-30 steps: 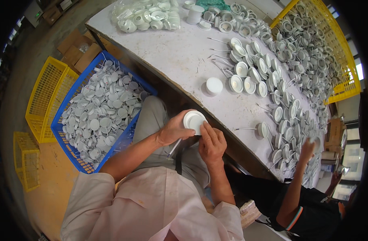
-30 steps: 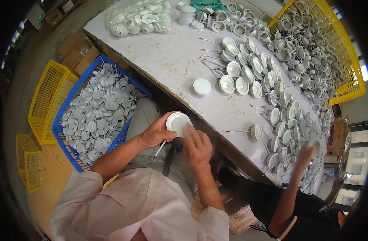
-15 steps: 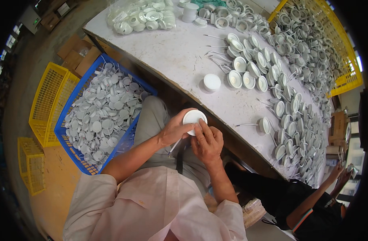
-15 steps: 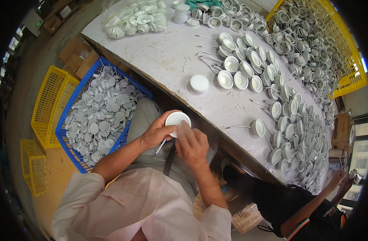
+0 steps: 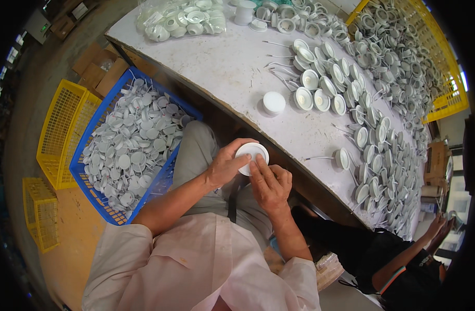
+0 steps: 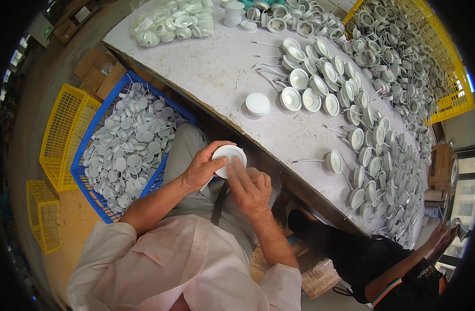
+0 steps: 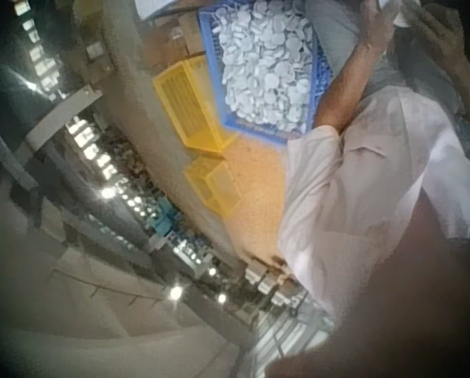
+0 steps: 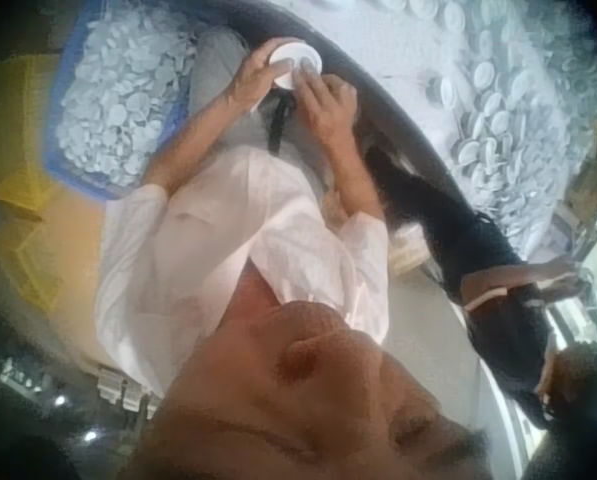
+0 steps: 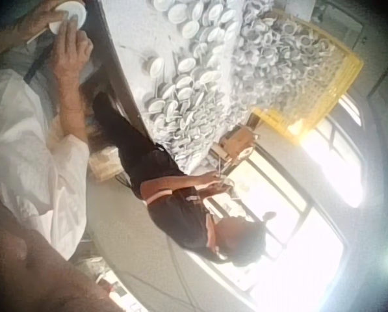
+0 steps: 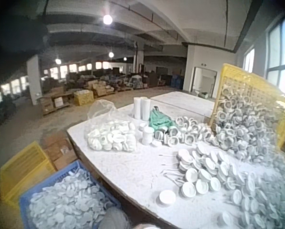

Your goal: The recorder is assembling small white circular light covers by placing a small white disc onto the base.

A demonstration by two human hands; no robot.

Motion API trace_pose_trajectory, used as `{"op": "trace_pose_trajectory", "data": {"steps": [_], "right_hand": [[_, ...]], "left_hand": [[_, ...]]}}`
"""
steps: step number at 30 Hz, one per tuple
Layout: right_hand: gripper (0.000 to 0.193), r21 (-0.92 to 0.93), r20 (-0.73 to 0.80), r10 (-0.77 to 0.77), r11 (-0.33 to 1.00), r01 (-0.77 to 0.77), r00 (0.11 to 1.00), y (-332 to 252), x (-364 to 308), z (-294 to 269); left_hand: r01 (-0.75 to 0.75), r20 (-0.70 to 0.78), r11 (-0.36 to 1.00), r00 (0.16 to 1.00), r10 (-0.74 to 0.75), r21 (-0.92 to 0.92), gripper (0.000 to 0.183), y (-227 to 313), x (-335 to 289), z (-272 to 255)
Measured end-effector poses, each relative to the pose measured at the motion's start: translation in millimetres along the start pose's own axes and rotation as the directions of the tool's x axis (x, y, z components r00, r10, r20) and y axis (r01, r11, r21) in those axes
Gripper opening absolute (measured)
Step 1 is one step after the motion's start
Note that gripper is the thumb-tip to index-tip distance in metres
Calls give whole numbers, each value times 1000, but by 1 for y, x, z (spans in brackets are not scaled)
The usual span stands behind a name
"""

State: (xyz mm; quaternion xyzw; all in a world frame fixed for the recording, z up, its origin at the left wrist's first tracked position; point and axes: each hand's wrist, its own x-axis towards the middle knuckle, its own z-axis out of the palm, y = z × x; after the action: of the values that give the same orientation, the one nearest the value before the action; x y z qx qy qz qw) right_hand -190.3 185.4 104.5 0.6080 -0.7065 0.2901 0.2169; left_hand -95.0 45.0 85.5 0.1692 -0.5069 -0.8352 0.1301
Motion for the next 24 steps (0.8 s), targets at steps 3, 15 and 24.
{"op": "trace_pose_trajectory", "data": {"steps": [3,15,24], "right_hand": [[38,-32,11,-16,999,17,1000,2,-2,-3],[50,-15,-119,278,959,-282,953,48,-9,-23],[74,-497,-261,744,442,-746,615,181,-74,-44]], "left_hand": [[-47,-21,995,999,49,92,38,-7,3,1],[35,-361,994,930,-71,-103,54,-11,-21,-75],[147,-886,988,462,-35,38,47,-44,-118,-261]]}}
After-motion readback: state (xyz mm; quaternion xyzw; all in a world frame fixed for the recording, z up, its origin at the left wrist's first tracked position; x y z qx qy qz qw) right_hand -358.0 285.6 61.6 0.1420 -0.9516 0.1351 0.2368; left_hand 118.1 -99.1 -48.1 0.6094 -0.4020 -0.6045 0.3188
